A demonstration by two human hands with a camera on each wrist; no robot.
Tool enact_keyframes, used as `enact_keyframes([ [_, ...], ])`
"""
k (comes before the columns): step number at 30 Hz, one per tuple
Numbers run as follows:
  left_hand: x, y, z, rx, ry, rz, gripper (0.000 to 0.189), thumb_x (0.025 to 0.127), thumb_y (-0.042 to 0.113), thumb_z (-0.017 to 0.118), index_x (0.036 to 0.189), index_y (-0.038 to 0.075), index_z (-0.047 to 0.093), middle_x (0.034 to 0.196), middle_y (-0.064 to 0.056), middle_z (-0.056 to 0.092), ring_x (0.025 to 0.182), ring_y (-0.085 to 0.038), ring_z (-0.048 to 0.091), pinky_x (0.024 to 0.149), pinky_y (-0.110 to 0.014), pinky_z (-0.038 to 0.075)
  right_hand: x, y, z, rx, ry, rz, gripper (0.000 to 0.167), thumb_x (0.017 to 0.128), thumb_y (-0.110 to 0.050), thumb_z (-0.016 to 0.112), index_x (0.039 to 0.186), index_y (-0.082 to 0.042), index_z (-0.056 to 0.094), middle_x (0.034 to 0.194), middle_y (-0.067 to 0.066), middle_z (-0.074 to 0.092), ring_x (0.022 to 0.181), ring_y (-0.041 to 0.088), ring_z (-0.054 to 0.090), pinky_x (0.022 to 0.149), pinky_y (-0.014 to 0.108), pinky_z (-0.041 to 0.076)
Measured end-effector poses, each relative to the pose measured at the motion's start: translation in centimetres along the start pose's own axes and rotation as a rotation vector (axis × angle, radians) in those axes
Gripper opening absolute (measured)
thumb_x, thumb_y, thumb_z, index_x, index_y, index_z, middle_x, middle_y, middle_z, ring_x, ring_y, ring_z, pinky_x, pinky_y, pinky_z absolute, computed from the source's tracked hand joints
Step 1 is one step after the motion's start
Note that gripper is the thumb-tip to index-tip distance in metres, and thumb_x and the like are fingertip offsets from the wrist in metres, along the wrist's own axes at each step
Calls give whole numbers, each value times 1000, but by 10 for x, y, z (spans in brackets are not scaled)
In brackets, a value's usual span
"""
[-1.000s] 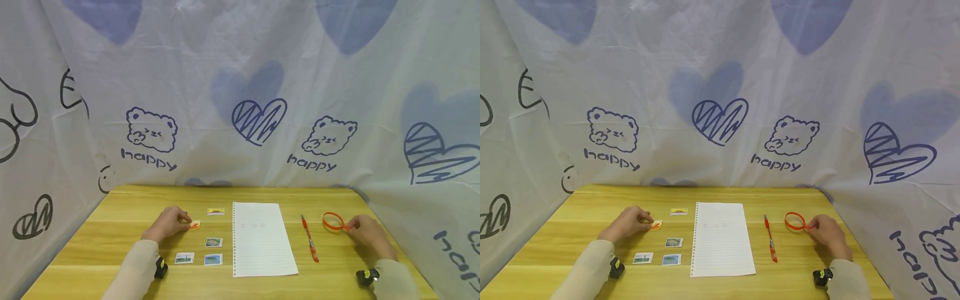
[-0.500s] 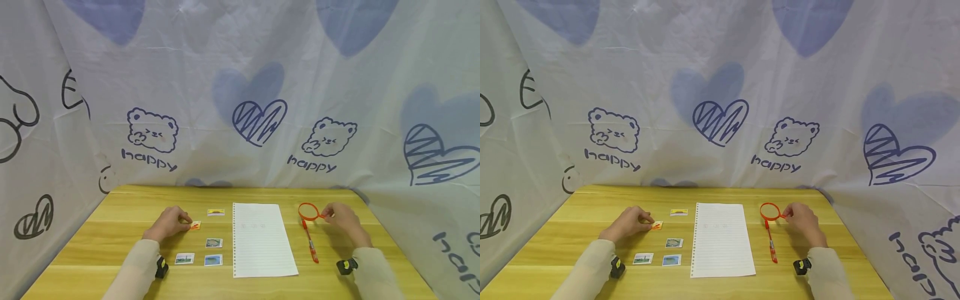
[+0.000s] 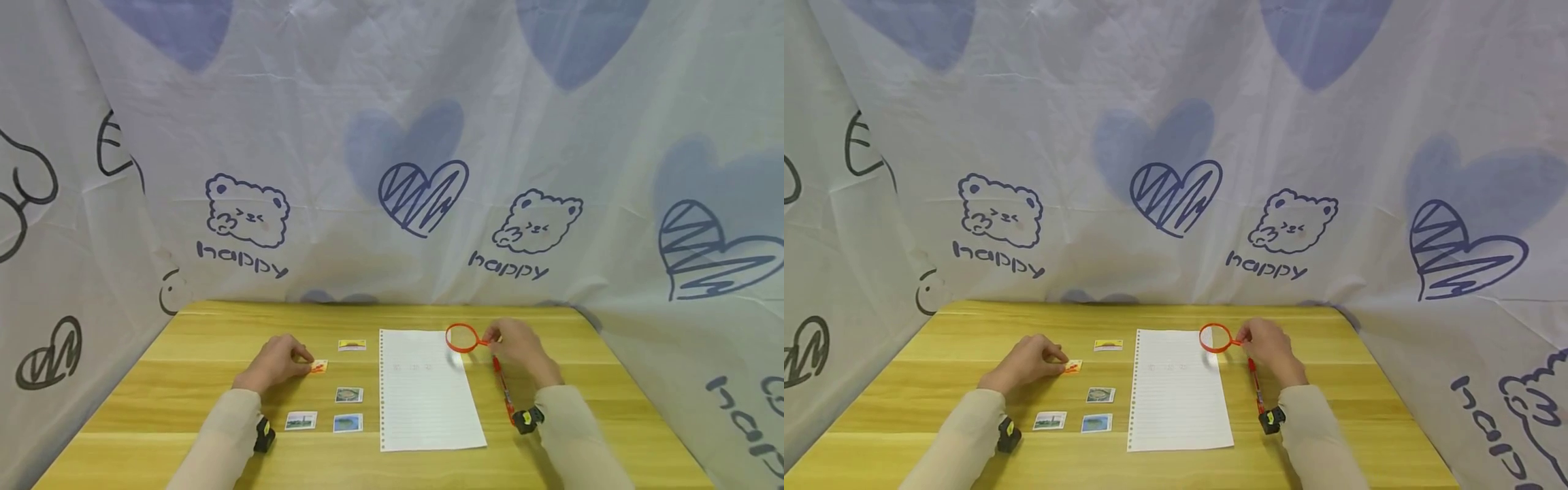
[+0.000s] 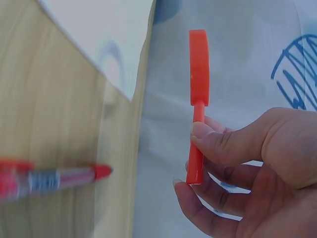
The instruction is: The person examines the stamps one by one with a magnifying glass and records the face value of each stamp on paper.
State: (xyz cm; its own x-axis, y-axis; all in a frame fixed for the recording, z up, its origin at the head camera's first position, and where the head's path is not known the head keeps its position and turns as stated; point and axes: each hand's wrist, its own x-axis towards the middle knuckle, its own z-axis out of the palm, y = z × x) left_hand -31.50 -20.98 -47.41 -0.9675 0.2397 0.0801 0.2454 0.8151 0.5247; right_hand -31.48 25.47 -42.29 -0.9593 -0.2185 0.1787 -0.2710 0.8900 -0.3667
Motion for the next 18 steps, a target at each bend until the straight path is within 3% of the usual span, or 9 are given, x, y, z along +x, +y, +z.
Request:
enact_keyframes([
  [13, 3, -1, 1, 9, 2, -16, 11, 87, 9, 82, 97, 10, 83, 121, -20, 75, 118, -40, 68, 104, -57, 52, 18, -37, 17, -5, -8, -83, 12, 83, 5, 73, 84, -7, 73, 84, 7, 72, 79, 18, 64, 76, 38, 55],
  [18, 3, -2, 2, 8, 2, -17, 10, 86, 10, 82, 97, 10, 83, 121, -20, 75, 118, -41, 67, 104, -58, 51, 25, -51, 26, -8, -23, -80, 14, 83, 6, 74, 82, -8, 73, 81, 5, 70, 77, 17, 61, 75, 35, 54],
])
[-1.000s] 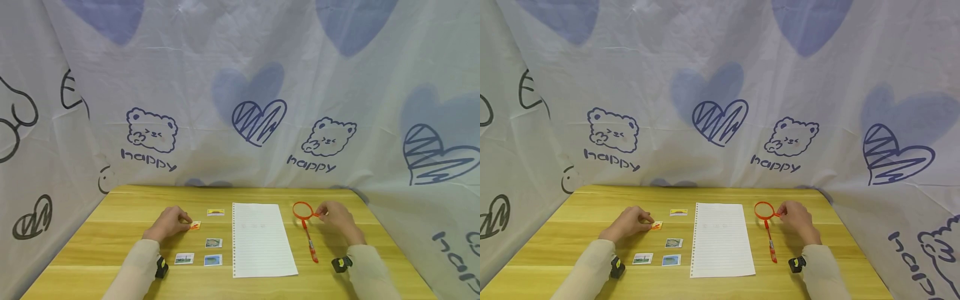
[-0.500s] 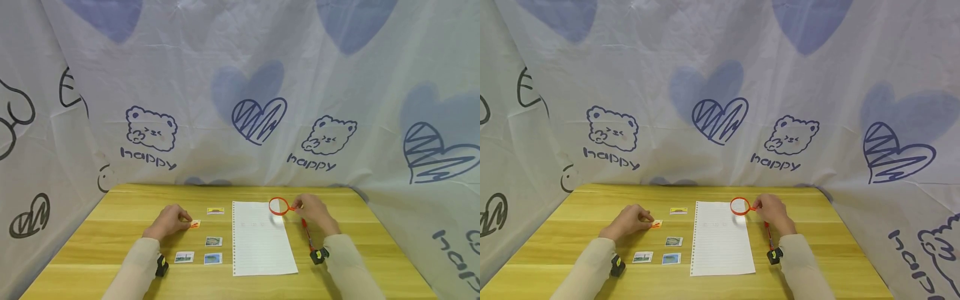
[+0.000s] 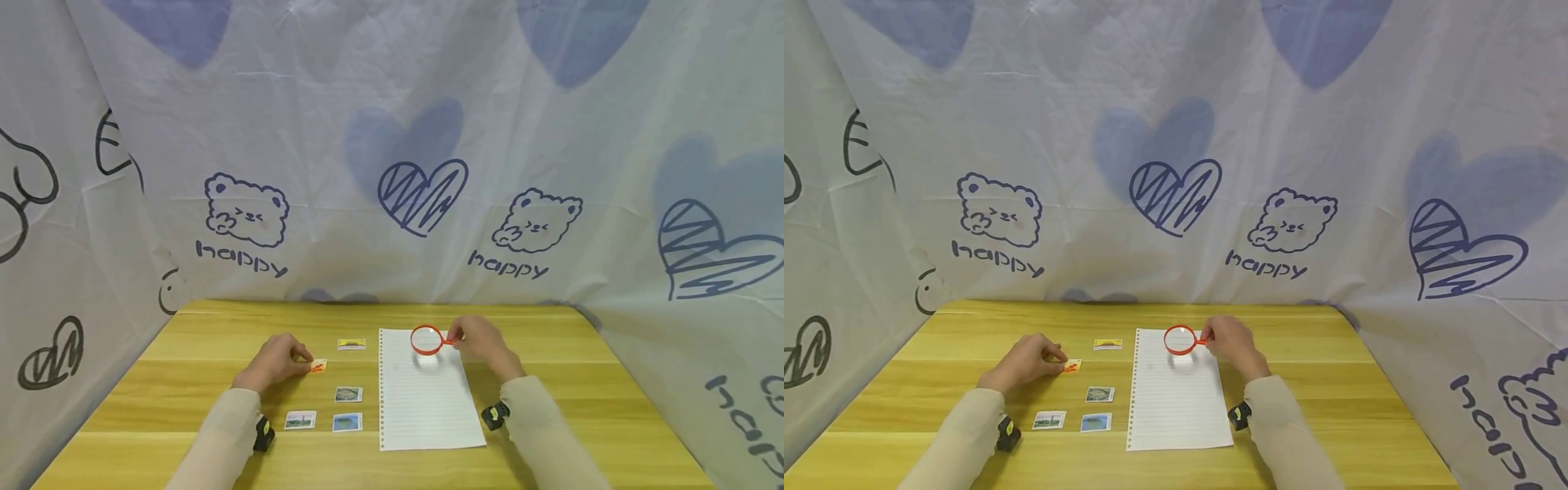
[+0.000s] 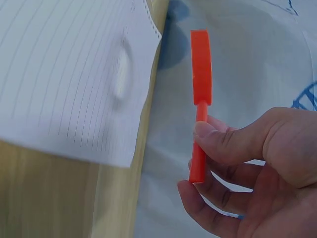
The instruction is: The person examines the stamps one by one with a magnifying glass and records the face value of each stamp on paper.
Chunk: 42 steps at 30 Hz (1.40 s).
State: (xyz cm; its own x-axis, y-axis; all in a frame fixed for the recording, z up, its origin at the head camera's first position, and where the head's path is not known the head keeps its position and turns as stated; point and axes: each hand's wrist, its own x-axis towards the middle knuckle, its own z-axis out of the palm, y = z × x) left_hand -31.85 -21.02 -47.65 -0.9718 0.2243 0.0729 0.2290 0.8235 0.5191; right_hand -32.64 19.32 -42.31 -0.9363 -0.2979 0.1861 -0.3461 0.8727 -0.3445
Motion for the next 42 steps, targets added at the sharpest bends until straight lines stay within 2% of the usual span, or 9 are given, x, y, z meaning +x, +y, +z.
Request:
enact_keyframes([
  [12, -2, 1, 0, -8, -7, -4, 12, 87, 10, 82, 98, 9, 83, 125, -23, 73, 120, -43, 66, 105, -59, 50, 12, -33, 22, 7, -16, -41, 14, 82, 5, 77, 83, -8, 73, 82, 4, 71, 76, 15, 59, 73, 33, 52],
  [20, -1, 1, 0, -15, -12, -21, 12, 87, 11, 82, 99, 10, 83, 128, -23, 72, 124, -43, 65, 108, -59, 49, 21, -52, 33, 43, -58, -47, 14, 85, 2, 77, 83, -11, 73, 84, 2, 72, 76, 14, 59, 74, 34, 52],
  [30, -2, 0, 0, -21, -10, -15, 12, 87, 10, 81, 99, 10, 83, 128, -24, 71, 124, -44, 64, 107, -59, 49, 28, -73, 47, 75, -73, -129, 11, 85, 1, 78, 83, -9, 73, 83, 3, 72, 75, 13, 59, 70, 30, 51],
  [42, -2, 0, -1, -18, 0, 18, 12, 86, 10, 82, 98, 9, 83, 124, -24, 73, 118, -43, 67, 103, -58, 52, 35, -96, 59, 80, -88, -118, 13, 87, 0, 76, 85, -12, 73, 84, 2, 72, 76, 12, 58, 69, 30, 49],
])
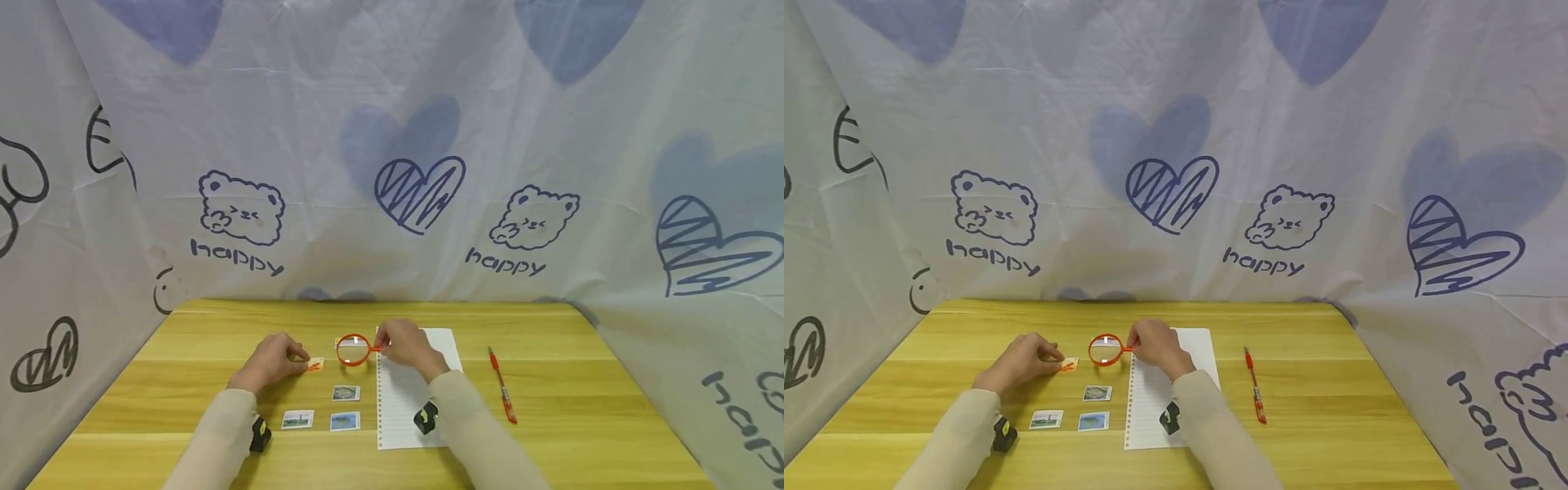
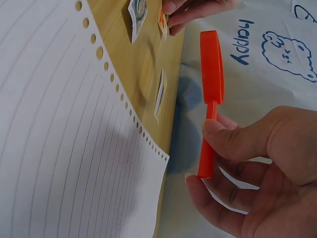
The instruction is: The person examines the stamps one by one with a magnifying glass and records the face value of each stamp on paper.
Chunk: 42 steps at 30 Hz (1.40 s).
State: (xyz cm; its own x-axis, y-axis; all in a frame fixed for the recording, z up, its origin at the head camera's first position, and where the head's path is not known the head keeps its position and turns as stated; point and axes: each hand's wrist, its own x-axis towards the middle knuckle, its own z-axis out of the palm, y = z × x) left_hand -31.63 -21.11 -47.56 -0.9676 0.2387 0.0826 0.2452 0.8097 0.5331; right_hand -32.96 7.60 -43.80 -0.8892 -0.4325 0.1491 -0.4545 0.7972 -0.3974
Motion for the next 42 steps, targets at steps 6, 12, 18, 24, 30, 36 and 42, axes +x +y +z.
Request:
enact_keyframes([
  [6, 1, 0, 1, 0, -3, -10, 12, 86, 10, 82, 98, 10, 83, 127, -25, 72, 120, -44, 66, 104, -58, 51, 5, -11, 6, -2, 5, -16, 12, 87, 0, 74, 86, -12, 75, 84, 1, 72, 75, 11, 57, 67, 28, 48],
  [12, 0, 0, 0, -5, -1, -6, 12, 86, 10, 82, 98, 9, 83, 126, -25, 72, 121, -44, 66, 105, -59, 50, 10, -22, 14, -9, -4, 2, 13, 87, 0, 73, 85, -12, 74, 83, 1, 71, 73, 11, 53, 66, 27, 46],
  [18, 0, -1, 0, -4, -1, 5, 12, 86, 9, 82, 98, 8, 83, 125, -26, 72, 120, -44, 66, 104, -59, 51, 12, -30, 21, -5, -6, 7, 12, 86, -1, 74, 85, -13, 75, 83, 2, 71, 73, 11, 51, 65, 26, 42],
  [24, 1, 0, -1, -9, -2, 3, 12, 86, 10, 83, 98, 8, 83, 125, -26, 72, 122, -45, 65, 105, -60, 50, 14, -33, 27, 11, -8, 27, 11, 86, -2, 75, 85, -13, 75, 80, -3, 67, 72, 11, 51, 66, 26, 41],
  [30, 1, 1, -1, -5, -3, -5, 12, 86, 10, 82, 98, 8, 83, 126, -26, 71, 123, -45, 65, 106, -60, 49, 15, -35, 32, 2, 5, 29, 11, 86, -2, 75, 85, -13, 74, 87, -1, 72, 74, 11, 53, 69, 26, 45],
  [36, 1, 0, -1, 4, 2, 1, 12, 86, 10, 83, 97, 8, 83, 125, -26, 71, 121, -45, 65, 105, -59, 50, 16, -37, 37, 6, 23, 28, 9, 86, -3, 76, 85, -12, 74, 86, 1, 72, 71, 12, 52, 65, 27, 44],
  [42, 2, -1, 0, 7, 11, 10, 11, 85, 11, 84, 96, 8, 83, 125, -26, 72, 122, -45, 65, 107, -60, 49, 17, -37, 41, 12, 24, 41, 12, 84, -1, 75, 85, -13, 74, 88, 0, 73, 72, 11, 53, 66, 28, 45],
])
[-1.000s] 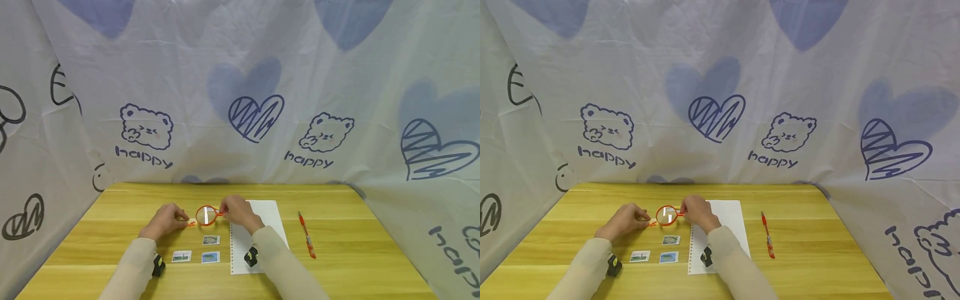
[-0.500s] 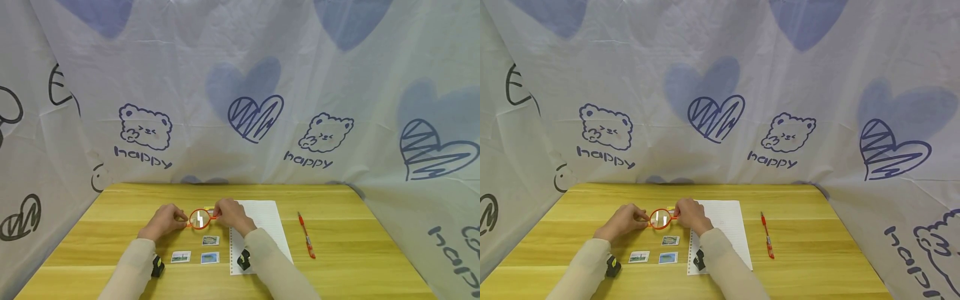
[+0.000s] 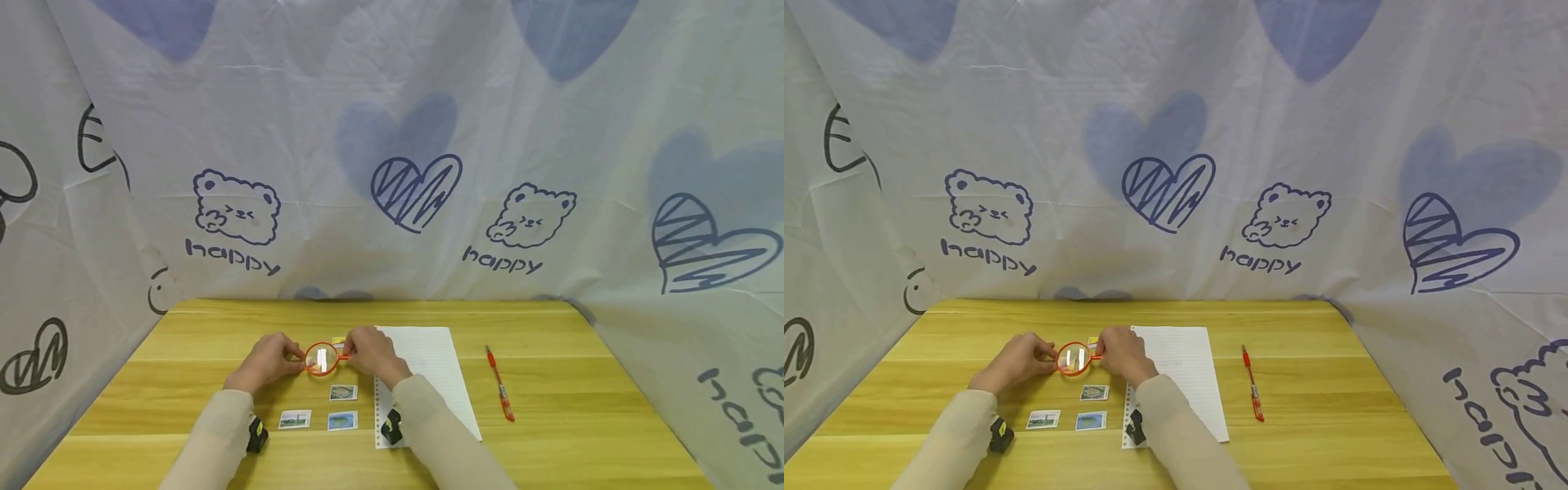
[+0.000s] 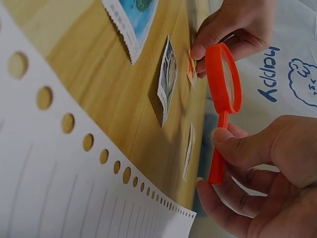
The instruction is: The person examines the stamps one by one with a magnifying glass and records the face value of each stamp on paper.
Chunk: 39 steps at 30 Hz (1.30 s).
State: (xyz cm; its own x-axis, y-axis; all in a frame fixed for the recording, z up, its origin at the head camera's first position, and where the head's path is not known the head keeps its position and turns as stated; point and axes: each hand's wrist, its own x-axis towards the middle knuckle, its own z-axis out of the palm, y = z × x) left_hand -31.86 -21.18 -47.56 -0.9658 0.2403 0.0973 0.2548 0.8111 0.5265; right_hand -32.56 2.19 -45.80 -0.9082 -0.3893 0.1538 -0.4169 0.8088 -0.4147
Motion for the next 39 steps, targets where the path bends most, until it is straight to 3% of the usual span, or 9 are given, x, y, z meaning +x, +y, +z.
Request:
enact_keyframes([
  [39, -1, 1, 0, 9, -5, 7, 12, 85, 12, 84, 97, 8, 83, 126, -27, 70, 122, -46, 65, 105, -59, 50, -2, 2, 9, 7, 14, 29, 15, 82, 1, 75, 82, -13, 73, 80, -3, 68, 69, 12, 52, 64, 27, 43],
])
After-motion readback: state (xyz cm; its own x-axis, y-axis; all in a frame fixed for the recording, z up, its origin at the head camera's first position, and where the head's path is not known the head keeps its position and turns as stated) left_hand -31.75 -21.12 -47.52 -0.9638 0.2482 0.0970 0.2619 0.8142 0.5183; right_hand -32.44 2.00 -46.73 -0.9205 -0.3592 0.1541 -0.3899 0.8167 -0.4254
